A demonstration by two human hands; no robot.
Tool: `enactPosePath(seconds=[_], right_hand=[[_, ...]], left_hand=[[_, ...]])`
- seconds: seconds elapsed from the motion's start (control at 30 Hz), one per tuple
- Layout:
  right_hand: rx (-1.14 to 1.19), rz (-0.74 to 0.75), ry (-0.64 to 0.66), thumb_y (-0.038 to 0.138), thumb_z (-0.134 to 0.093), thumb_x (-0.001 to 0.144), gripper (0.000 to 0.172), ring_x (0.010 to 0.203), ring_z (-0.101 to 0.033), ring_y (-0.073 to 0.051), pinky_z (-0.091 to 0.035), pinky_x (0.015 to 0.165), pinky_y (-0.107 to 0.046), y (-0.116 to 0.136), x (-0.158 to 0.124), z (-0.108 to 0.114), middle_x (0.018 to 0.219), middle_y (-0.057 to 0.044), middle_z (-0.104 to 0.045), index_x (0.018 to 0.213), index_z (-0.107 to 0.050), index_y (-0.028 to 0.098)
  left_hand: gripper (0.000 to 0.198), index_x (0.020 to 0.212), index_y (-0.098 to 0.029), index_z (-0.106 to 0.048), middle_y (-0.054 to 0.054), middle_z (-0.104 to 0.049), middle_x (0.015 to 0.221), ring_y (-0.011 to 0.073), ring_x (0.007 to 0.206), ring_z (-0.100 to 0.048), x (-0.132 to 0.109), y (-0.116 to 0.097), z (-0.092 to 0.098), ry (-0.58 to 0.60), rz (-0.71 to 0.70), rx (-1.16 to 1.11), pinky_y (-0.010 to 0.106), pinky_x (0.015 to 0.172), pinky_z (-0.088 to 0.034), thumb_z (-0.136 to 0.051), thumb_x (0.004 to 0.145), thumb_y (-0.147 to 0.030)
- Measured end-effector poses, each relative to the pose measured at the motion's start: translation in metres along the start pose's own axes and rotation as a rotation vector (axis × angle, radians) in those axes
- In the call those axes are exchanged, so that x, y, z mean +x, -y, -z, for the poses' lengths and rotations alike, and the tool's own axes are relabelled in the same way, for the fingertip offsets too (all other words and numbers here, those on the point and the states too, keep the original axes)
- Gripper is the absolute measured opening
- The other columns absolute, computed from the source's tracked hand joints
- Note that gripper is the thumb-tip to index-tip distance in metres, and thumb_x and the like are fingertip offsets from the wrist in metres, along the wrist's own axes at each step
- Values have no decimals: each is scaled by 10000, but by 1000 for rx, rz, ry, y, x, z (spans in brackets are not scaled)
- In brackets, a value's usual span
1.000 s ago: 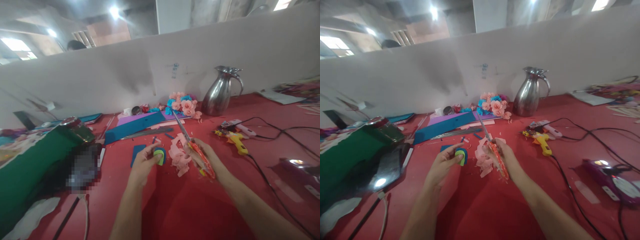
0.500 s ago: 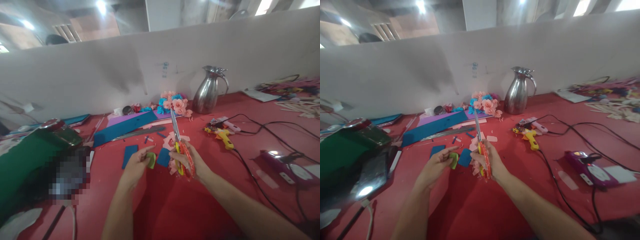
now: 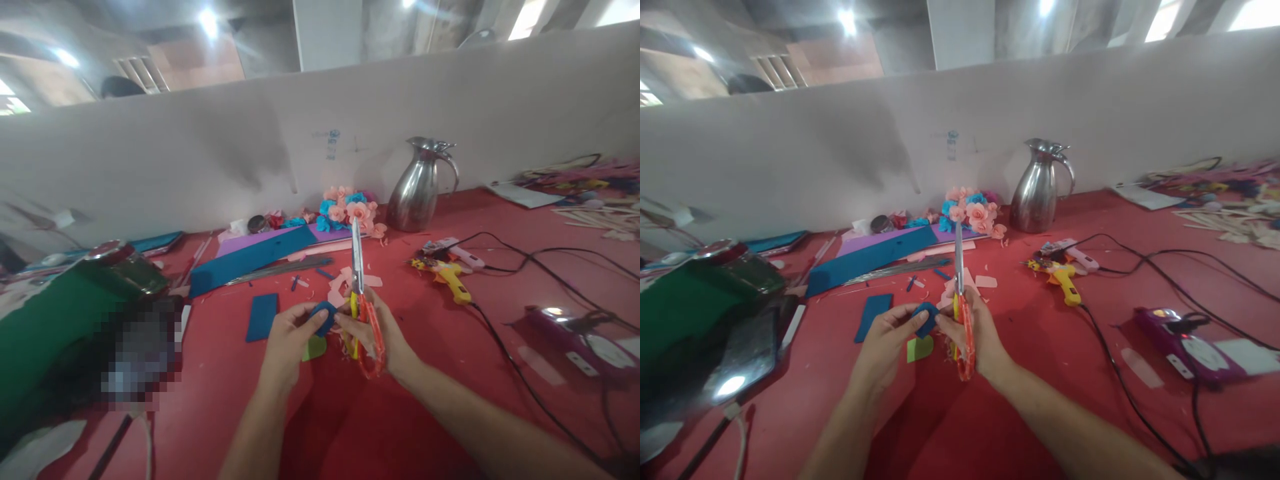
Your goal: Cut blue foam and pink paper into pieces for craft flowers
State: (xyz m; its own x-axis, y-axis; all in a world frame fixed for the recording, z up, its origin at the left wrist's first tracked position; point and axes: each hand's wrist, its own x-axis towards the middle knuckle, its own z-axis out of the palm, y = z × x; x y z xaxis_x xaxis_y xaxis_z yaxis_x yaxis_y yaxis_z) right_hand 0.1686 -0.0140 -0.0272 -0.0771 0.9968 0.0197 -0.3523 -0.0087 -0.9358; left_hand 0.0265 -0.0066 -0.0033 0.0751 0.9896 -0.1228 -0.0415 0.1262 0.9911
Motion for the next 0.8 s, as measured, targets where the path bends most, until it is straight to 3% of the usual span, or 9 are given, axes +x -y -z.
enactPosePath(seconds=[0.13, 0.3, 0.47, 0.67, 0.8], right_hand=[[-205, 38, 16, 375, -636, 749, 350, 554, -540, -103, -478, 515, -245, 11, -1, 5, 699, 56, -504, 998, -429, 241], [-777, 329, 134, 375, -665, 736, 492, 917, -536, -219, -484, 784, -391, 34, -3, 22, 1040, -67, -515, 1138, -417, 236], [-1158, 527, 192, 328, -651, 741, 437, 1015, -476, -286, -410, 857, -449, 37, 0, 31, 1068, -115, -527, 1113, -451, 217], [-1318, 553, 183, 265, -663, 700, 459, 982, -482, -286, -406, 832, -426, 29, 1, 32, 1033, -105, -553, 1125, -501, 204], [-1319, 543, 191, 256, -666, 695, 442, 961, -488, -272, -415, 818, -409, 30, 0, 31, 1011, -92, -561, 1108, -517, 209]], left_hand=[[205, 749, -167, -738, 32, -709, 721, 134, 666, -596, 1, 0, 5, -62, -30, -91, 248, 682, -467, -761, 615, -320], [217, 704, -187, -715, -11, -665, 670, 104, 643, -554, 4, 1, 14, -190, -122, -226, 217, 654, -443, -794, 565, -335], [157, 732, -190, -703, -11, -630, 702, 111, 673, -537, 5, 3, 24, -201, -219, -164, 229, 672, -431, -745, 639, -310], [85, 752, -208, -697, 14, -630, 829, 144, 764, -549, 4, 5, 29, -166, -349, -65, 258, 733, -447, -698, 671, -231], [93, 765, -203, -693, 14, -628, 840, 147, 771, -562, 5, 9, 30, -180, -339, -56, 244, 706, -444, -691, 672, -206]])
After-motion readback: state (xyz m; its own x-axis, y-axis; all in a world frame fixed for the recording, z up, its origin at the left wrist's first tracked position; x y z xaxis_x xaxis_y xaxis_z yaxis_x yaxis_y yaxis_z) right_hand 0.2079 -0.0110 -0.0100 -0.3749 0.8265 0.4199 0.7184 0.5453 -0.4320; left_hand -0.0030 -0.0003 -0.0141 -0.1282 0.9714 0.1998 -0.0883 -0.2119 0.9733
